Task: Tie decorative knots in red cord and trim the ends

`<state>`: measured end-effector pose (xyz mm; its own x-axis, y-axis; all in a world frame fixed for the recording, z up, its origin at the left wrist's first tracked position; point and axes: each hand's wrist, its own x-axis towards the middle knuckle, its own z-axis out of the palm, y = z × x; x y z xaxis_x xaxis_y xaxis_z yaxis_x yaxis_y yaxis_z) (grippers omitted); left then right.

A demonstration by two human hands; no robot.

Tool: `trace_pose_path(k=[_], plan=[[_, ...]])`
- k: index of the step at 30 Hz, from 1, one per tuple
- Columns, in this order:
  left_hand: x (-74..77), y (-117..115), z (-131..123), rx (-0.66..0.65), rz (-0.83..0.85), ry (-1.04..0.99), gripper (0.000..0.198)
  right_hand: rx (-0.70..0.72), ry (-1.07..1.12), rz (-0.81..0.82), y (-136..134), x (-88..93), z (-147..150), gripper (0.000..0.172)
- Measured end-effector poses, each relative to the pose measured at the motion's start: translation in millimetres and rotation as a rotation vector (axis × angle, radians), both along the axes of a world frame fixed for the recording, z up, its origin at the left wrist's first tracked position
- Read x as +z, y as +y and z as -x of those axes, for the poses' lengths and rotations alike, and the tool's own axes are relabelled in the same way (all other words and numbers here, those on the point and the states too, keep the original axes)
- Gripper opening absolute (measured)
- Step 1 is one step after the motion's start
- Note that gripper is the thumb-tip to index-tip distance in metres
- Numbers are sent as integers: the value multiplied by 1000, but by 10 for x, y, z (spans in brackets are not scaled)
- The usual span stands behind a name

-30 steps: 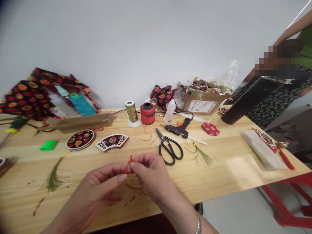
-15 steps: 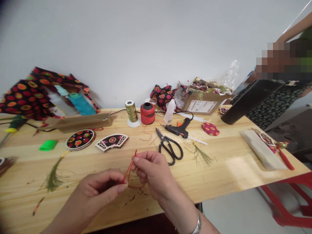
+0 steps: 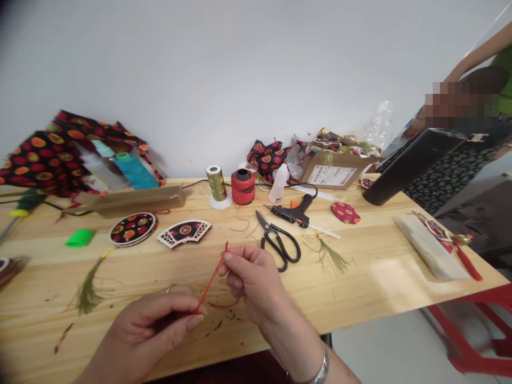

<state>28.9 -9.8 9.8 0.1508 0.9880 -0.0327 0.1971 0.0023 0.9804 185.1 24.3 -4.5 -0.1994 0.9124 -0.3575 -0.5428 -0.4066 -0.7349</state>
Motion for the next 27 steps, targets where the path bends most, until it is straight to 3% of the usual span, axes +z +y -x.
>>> trace_pose_path(k=[8,14,27], plan=[[-78,37,95,-286,-80,174,11,-8,16,5,22,8,-10,21],[-156,2,105,-350,-125,284,14,-17,-23,-48,20,18,-21,20],[-217,-1,155,-364,-212,348,15,-29,32,-43,34,33,-28,19]])
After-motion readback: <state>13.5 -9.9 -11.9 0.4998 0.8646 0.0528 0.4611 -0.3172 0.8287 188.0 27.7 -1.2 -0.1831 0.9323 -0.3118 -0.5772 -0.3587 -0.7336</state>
